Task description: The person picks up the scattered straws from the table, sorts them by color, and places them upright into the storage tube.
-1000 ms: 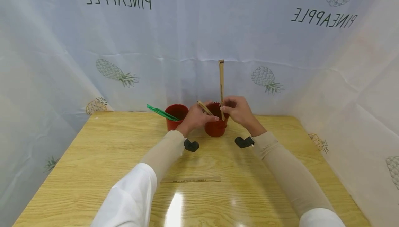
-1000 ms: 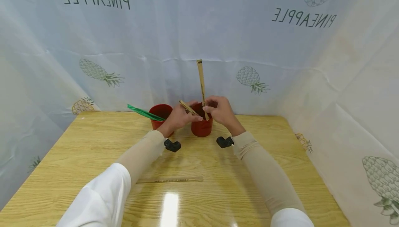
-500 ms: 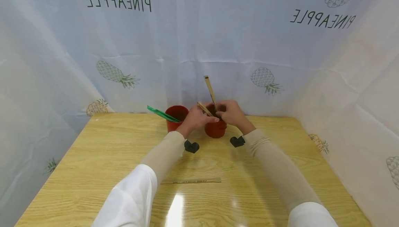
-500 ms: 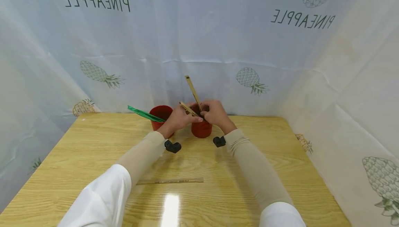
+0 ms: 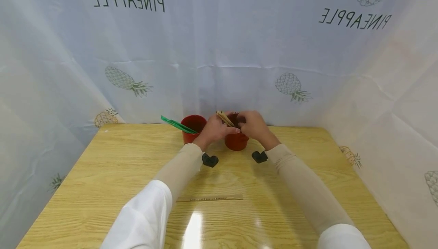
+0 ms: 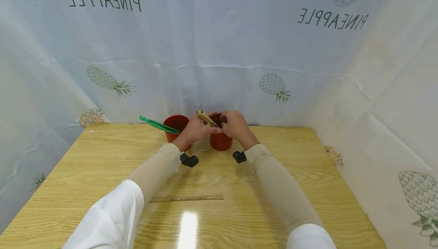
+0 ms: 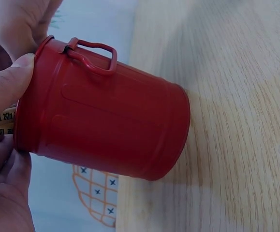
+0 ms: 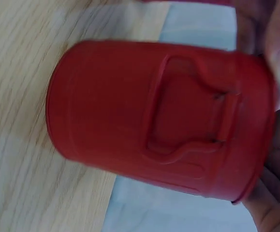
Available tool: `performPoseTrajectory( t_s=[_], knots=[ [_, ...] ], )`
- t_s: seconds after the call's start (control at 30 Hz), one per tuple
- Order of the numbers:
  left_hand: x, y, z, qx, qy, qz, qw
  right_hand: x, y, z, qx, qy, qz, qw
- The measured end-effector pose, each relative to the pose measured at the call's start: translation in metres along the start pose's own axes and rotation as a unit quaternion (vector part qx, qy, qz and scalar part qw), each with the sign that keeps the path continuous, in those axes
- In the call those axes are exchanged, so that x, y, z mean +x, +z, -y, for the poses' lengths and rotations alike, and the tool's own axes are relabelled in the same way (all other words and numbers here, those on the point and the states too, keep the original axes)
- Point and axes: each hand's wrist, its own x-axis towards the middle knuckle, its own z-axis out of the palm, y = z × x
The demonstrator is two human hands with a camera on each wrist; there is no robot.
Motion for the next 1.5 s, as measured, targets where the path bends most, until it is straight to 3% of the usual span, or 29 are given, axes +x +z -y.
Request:
performPoseTrajectory(
  t_s=[0.17,0.33,0.47,0.63,0.83,1.07,1.23,1.5],
  knots=[
    [0.0,-0.001,-0.003,-0.002,0.004,-0.004,1.0,-0.022,-0.006,0.005,0.103,0.003,-0.073,0.992],
    [-0.001,-0.001,-0.005,0.009,-0.007,-0.008,0.9999,-0.049,-0.007,0.012,0.243,0.039,-0.08,0.966],
    [-0.003,0.0,-0.005,0.02,-0.019,-0.011,0.9996,-0.07,0.0,0.018,0.318,0.063,-0.048,0.945],
    [-0.002,-0.001,-0.004,0.024,-0.023,-0.015,0.9993,-0.097,0.016,0.028,0.372,0.074,0.016,0.925],
    [-0.002,-0.001,-0.003,0.033,-0.031,-0.016,0.9988,-0.126,0.045,0.037,0.388,0.069,0.092,0.914],
    [-0.003,0.0,-0.002,0.026,-0.038,-0.013,0.9988,-0.145,0.07,0.045,0.408,0.085,0.132,0.899],
    [-0.004,-0.001,-0.003,0.025,-0.043,-0.013,0.9987,-0.149,0.08,0.05,0.391,0.094,0.142,0.904],
    [-0.002,0.001,-0.004,0.043,-0.044,-0.012,0.9981,-0.153,0.089,0.062,0.291,0.065,0.152,0.942]
  ],
)
